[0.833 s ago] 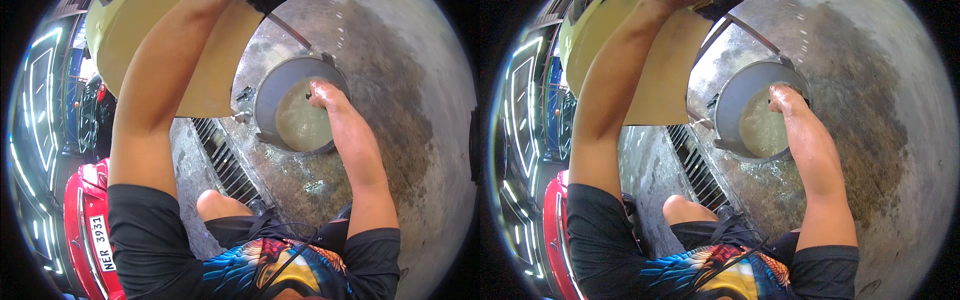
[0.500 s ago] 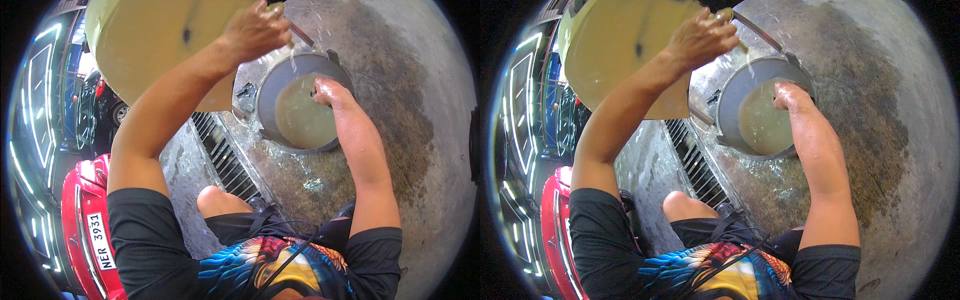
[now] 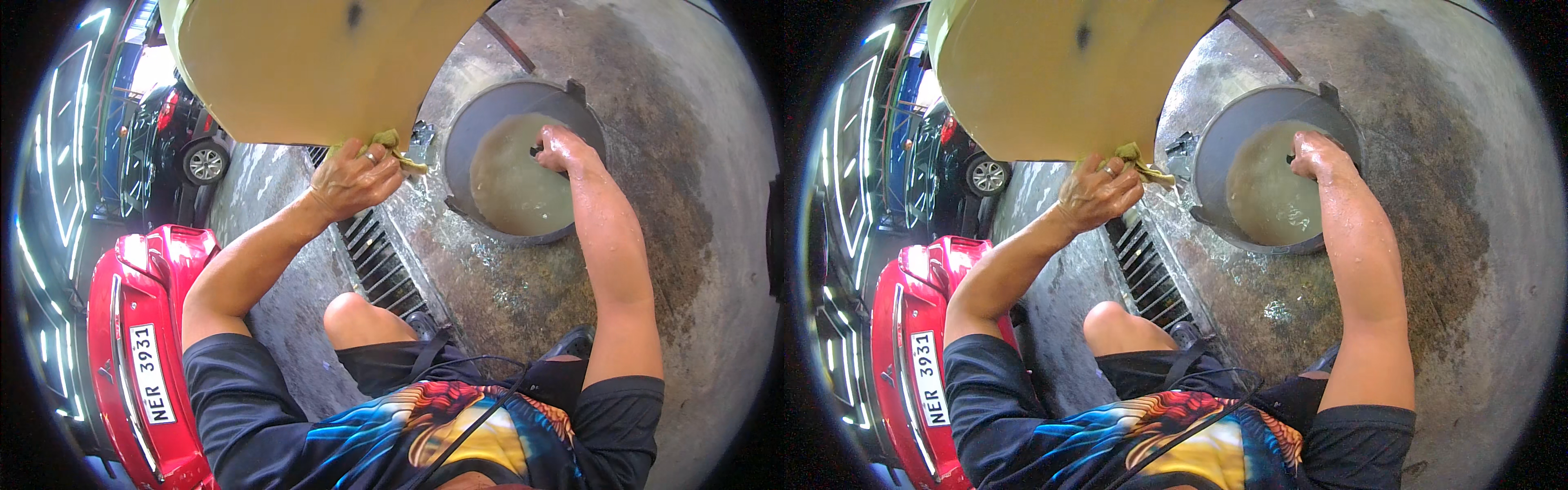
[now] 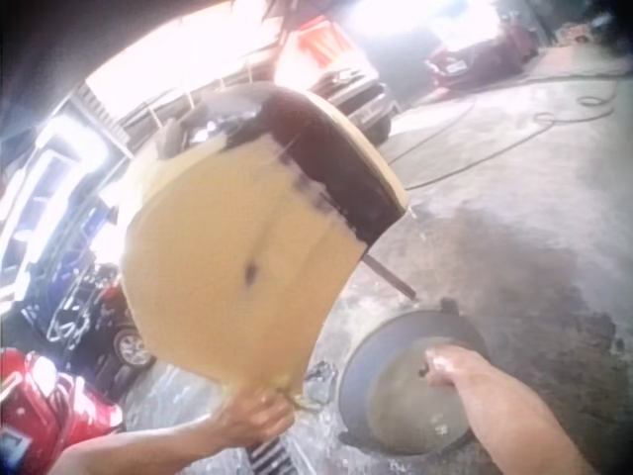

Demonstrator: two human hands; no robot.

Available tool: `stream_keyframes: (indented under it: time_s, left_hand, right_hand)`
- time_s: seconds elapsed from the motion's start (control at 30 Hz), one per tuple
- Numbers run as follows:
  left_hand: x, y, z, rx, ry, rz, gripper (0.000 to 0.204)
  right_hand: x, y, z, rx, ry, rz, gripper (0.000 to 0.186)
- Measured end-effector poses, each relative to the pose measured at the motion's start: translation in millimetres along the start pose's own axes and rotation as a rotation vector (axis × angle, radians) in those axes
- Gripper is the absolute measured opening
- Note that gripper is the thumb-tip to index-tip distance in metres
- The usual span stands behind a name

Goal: The person sands a beige car part using a sanding block and water from a bucket. They repeatedly dip a cloth into the bucket to wipe the surface while sanding different areas of the part.

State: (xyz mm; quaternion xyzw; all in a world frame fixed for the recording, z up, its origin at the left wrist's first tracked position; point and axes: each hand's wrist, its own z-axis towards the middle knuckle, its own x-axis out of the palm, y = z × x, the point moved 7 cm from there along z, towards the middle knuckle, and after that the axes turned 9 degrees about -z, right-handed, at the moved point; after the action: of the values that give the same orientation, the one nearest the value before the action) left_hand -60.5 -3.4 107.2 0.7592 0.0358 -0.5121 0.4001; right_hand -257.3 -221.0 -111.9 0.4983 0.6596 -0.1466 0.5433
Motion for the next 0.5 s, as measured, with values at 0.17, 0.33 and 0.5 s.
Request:
stream_keyframes:
  time_s: [0.17,0.33,0.5]
  left_hand:
    - [10,-20,-18,-0.042,0.057,-0.121,0.008]
    - [-7,-54,1,-0.197,-0.068,-0.323,0.013]
    - [-18,-79,79,-0.374,-0.272,-0.526,0.028]
  right_hand:
    - [1,-1,3,-0.010,-0.021,-0.016,0.043]
    - [10,-6,17,-0.052,-0.012,0.010,0.049]
    - [21,-20,32,-0.086,-0.025,0.004,0.052]
